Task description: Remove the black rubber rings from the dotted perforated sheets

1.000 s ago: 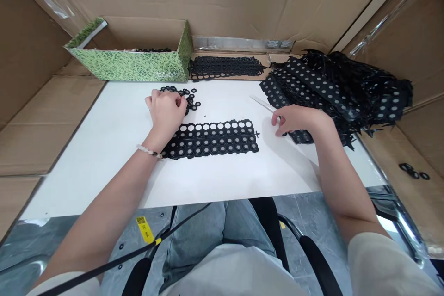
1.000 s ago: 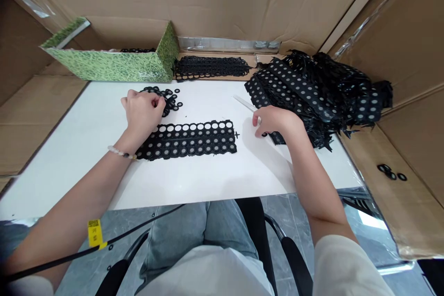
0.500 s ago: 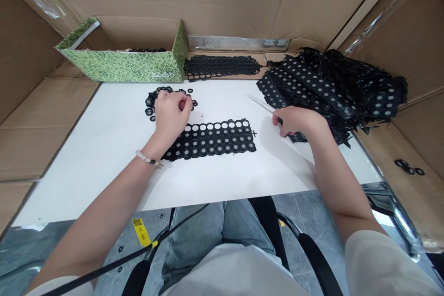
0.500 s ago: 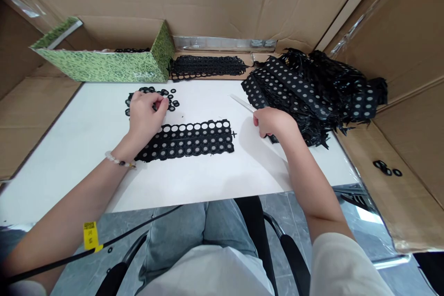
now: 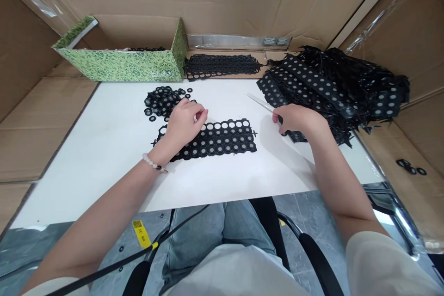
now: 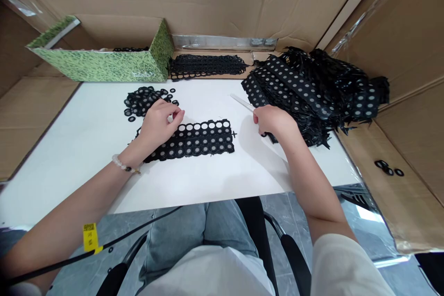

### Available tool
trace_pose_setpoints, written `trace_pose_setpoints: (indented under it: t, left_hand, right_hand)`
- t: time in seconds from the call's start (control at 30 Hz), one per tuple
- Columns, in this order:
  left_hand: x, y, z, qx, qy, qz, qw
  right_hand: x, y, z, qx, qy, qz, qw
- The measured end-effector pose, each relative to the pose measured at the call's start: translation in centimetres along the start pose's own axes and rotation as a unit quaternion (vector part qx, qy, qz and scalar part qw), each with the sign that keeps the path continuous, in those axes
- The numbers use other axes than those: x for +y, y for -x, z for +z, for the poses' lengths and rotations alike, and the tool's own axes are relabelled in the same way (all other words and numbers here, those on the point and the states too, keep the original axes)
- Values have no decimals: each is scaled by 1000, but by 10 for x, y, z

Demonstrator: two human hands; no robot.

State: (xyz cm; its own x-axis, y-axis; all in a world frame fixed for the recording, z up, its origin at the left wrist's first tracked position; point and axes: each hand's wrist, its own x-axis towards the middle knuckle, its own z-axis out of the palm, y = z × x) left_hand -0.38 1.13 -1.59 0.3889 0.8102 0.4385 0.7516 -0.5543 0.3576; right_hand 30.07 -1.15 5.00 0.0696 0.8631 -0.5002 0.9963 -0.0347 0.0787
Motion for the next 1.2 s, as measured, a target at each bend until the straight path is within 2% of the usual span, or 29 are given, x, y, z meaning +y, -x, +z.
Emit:
trace_pose_setpoints:
  t: [0.17,0.27,0.3,0.37,0.43,0.47,0.53,0.6,0.67,0.8,0.87,0.93,1.07,1.2]
  left_hand:
    - [2,-1,-4,15,-3,-10,1000]
    - [5,-1,-8,-1,22,6,1000]
    - [7,-1,-9,-26,42,25,998]
    - [13,0,-11,-94,90,73,989]
    - [19,2,-11,-153,124,105,975]
    - [22,2,-10,-169,134,111,970]
    - [25,3,-8,-180,140,114,967]
    - [24,3,-6,-170,135,108,970]
    - [17,1,-6,-133,119,77,981]
    - [-6,-7,-12,-7,55,-66,996]
    - [-15,-10,-16,19,32,-101,994]
    - [-17,-10,-17,-11,27,-67,997]
    - [-9,-3,-4,-125,24,68,990]
    - [-2,1,11,-173,28,110,978]
  right_hand:
    - [9,-6,0,-24,-90,-40,995]
    - [2,-10,4,33,-195,-149,969]
    - [-5,-11,7,63,-254,-196,945]
    - [-22,-13,17,120,-411,-255,867]
    - [-44,-15,30,100,-538,-299,782]
    - [-54,-16,36,77,-573,-317,751]
    - [-70,-16,47,53,-612,-338,713]
    - [-78,-17,53,51,-627,-351,694]
    - [-77,-19,55,69,-620,-353,697]
    - [-62,-26,50,189,-531,-337,755]
    - [-56,-29,47,236,-485,-329,775]
    - [-53,-31,46,254,-459,-323,788]
    - [-55,-30,45,257,-433,-319,803]
    - [-56,-32,48,243,-409,-327,817]
